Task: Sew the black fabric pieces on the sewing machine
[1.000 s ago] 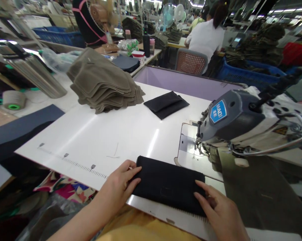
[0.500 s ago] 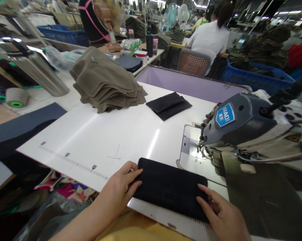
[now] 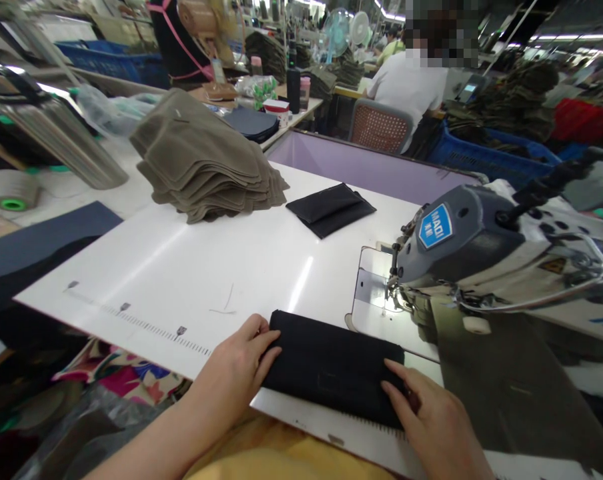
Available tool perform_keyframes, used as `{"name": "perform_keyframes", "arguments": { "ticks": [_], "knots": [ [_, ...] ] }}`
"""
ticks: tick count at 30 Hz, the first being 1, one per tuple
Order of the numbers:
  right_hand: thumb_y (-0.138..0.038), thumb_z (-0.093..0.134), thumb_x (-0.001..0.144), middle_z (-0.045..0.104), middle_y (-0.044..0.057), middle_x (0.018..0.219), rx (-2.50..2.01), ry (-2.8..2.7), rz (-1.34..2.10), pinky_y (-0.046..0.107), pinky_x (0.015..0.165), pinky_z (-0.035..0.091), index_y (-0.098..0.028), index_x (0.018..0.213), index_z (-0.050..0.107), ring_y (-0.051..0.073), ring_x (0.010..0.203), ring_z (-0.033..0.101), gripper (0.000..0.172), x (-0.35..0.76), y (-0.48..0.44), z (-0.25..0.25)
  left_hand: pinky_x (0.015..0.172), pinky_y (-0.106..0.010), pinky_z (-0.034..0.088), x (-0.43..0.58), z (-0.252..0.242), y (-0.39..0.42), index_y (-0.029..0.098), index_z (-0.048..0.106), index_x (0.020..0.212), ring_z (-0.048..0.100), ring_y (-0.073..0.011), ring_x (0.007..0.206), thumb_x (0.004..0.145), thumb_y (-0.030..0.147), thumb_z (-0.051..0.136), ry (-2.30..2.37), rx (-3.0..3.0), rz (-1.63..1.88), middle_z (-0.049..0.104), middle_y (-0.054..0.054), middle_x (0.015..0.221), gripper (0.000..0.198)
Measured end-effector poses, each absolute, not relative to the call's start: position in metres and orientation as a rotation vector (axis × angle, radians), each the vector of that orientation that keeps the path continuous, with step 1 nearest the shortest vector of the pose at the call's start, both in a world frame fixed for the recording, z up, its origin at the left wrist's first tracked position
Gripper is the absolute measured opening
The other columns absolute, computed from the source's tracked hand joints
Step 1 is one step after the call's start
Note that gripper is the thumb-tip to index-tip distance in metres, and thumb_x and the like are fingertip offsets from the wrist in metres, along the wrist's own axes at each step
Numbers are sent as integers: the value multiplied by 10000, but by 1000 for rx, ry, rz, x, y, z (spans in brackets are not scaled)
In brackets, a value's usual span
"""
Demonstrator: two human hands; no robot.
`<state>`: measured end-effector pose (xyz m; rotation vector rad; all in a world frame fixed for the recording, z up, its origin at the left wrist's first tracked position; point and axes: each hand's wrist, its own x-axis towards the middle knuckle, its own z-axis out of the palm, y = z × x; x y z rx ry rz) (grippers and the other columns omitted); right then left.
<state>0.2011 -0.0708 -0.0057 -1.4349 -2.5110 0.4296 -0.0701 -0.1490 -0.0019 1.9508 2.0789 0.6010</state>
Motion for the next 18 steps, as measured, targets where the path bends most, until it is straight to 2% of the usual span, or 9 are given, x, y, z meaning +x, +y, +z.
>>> {"name": "perform_keyframes", "arguments": {
  "ticks": [2, 5, 8, 10, 13, 16, 18],
  "knots": [
    [-395, 349, 880, 647, 56, 766, -1410, -2562, 274, 271, 538, 501, -182, 961, 634, 177, 625, 625, 365, 196, -73, -1, 634, -291, 505, -70, -1, -147, 136, 606, 889, 555, -165, 717, 872, 210, 364, 2112, 2101, 554, 513, -70, 856, 253],
    [-356, 316, 894, 604, 88, 781, -1403, -2629, 60, 317, 534, 496, -154, 945, 631, 201, 627, 607, 377, 187, -76, 5, 822, -383, 455, -70, 2, -142, 125, 570, 1010, 496, -234, 974, 847, 96, 336, 1973, 2390, 468, 509, -127, 1088, 287],
    [-234, 346, 877, 596, 143, 912, -1338, -2636, -47, 385, 657, 506, -123, 914, 631, 245, 778, 600, 309, 178, -76, 6, 929, -429, 373, -69, 7, -133, 142, 527, 1112, 430, -248, 1102, 825, 40, 313, 1636, 2615, 323, 485, -115, 1217, 373],
    [-127, 333, 858, 564, 157, 1092, -1170, -2658, -27, 417, 789, 482, -128, 991, 612, 258, 964, 559, 310, 173, -75, 5, 924, -432, 374, -66, 11, -126, 144, 540, 1101, 477, -240, 1048, 828, 52, 327, 1526, 2661, 232, 537, -108, 1155, 358],
    [-29, 286, 840, 518, 96, 1232, -855, -2756, 135, 397, 916, 427, -178, 1107, 567, 202, 1119, 479, 416, 167, -72, 5, 828, -434, 432, -54, 17, -116, 166, 497, 1177, 541, -237, 895, 809, 67, 400, 1591, 2634, 103, 587, -98, 992, 393],
    [-53, 316, 849, 542, 74, 1217, -849, -2804, 288, 402, 959, 392, -175, 1087, 585, 190, 1129, 474, 379, 160, -73, 8, 714, -427, 470, -34, 19, -109, 164, 559, 1094, 544, -258, 814, 807, 148, 478, 1745, 2565, 41, 584, -97, 890, 299],
    [-144, 395, 858, 546, 94, 1208, -945, -2796, 361, 428, 981, 364, -147, 1085, 587, 216, 1130, 469, 297, 156, -76, 10, 742, -438, 466, -21, 16, -107, 116, 613, 958, 540, -271, 841, 821, 212, 490, 1758, 2559, 65, 583, -118, 904, 208]
  ]
}}
